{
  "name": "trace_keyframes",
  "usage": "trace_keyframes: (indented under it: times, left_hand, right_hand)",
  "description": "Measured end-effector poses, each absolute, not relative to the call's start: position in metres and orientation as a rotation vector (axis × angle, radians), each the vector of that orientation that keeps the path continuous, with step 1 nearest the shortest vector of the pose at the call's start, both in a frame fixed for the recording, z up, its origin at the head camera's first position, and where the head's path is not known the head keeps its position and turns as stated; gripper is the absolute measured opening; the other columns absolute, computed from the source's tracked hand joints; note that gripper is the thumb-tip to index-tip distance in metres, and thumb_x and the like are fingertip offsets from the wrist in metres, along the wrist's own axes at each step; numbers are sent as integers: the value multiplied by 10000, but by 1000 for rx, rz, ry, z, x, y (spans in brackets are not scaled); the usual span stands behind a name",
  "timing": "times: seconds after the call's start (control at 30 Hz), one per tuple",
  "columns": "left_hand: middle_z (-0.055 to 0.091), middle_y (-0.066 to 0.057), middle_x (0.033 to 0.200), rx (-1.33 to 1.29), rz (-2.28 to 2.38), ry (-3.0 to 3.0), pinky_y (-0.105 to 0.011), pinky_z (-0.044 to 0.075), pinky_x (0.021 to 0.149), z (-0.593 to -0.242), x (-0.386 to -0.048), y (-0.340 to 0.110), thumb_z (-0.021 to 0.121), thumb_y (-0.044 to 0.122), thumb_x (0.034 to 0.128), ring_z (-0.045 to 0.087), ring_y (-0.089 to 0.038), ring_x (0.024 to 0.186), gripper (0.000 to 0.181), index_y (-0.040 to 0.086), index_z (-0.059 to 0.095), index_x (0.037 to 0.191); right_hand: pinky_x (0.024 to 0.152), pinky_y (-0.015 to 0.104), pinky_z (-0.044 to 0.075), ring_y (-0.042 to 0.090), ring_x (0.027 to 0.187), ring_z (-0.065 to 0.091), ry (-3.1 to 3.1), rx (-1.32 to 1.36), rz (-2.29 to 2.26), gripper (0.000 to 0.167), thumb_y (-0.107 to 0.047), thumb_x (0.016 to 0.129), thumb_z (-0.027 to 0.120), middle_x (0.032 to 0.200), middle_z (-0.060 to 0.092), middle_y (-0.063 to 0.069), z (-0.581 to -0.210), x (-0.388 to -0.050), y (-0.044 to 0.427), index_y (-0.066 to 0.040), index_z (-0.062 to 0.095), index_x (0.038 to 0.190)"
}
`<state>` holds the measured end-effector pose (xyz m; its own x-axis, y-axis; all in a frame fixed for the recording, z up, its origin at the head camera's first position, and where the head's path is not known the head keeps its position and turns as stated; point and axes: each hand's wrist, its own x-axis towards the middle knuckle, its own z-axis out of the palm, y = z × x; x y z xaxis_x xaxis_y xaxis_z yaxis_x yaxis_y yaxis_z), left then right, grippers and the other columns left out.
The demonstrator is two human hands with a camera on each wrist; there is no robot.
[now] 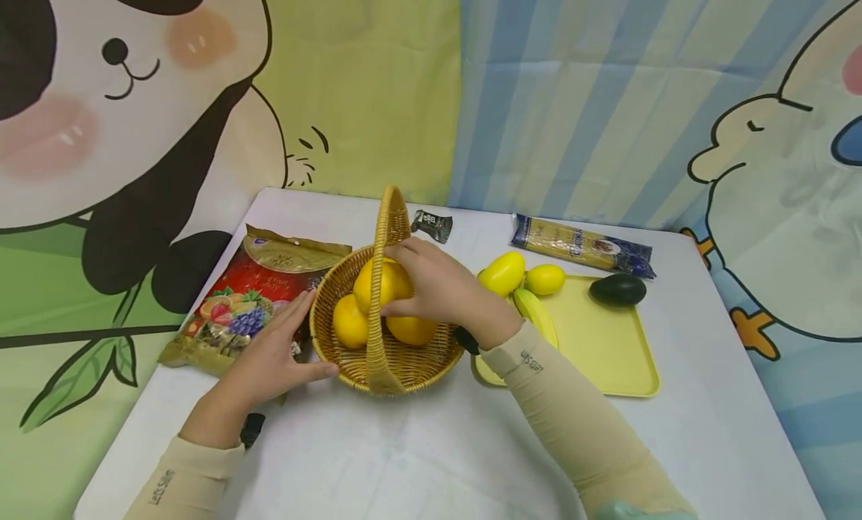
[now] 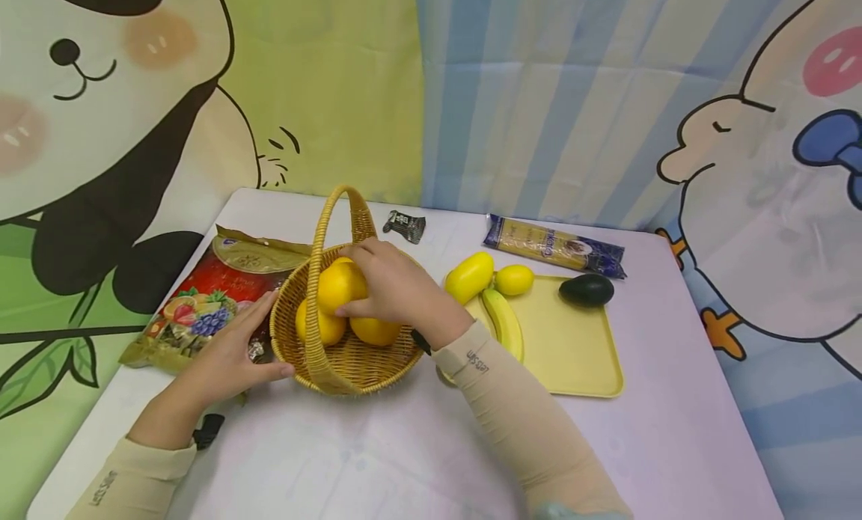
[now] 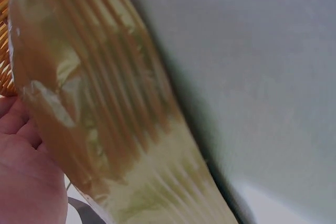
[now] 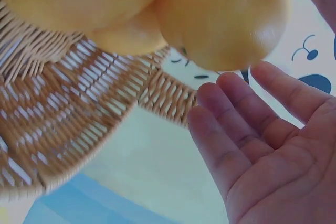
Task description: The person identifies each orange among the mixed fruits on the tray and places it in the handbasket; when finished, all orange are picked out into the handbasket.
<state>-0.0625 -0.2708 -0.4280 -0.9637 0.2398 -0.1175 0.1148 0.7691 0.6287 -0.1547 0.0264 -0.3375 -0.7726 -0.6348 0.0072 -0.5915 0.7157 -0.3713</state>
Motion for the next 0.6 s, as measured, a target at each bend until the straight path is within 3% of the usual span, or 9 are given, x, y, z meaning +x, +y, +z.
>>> trace_keyframes:
  times: [0.4,0.6]
  left_hand:
    - [99,-91,1781,271,954,2765,-855,192,1147,-429,-65,-278,840,687,749,127,-511,1601,1278,352,47,1693]
    - [84,-115,1780,254,941,2765,-869,162,1138,-428,-59,-282,841,676,759,80,-530,1601,1284,311,48,1700]
  right_hand:
    - [1160,528,484,296,1454,470,2871,-789,-588,785,-591,936,717,1584,477,72,-334,-153,85,-240,452,1586]
    - [1205,586,417,345,1498,421,2951,-637,-596,809,-561,947,721,1624,437,111,-346,-154,135,-234,405,1617]
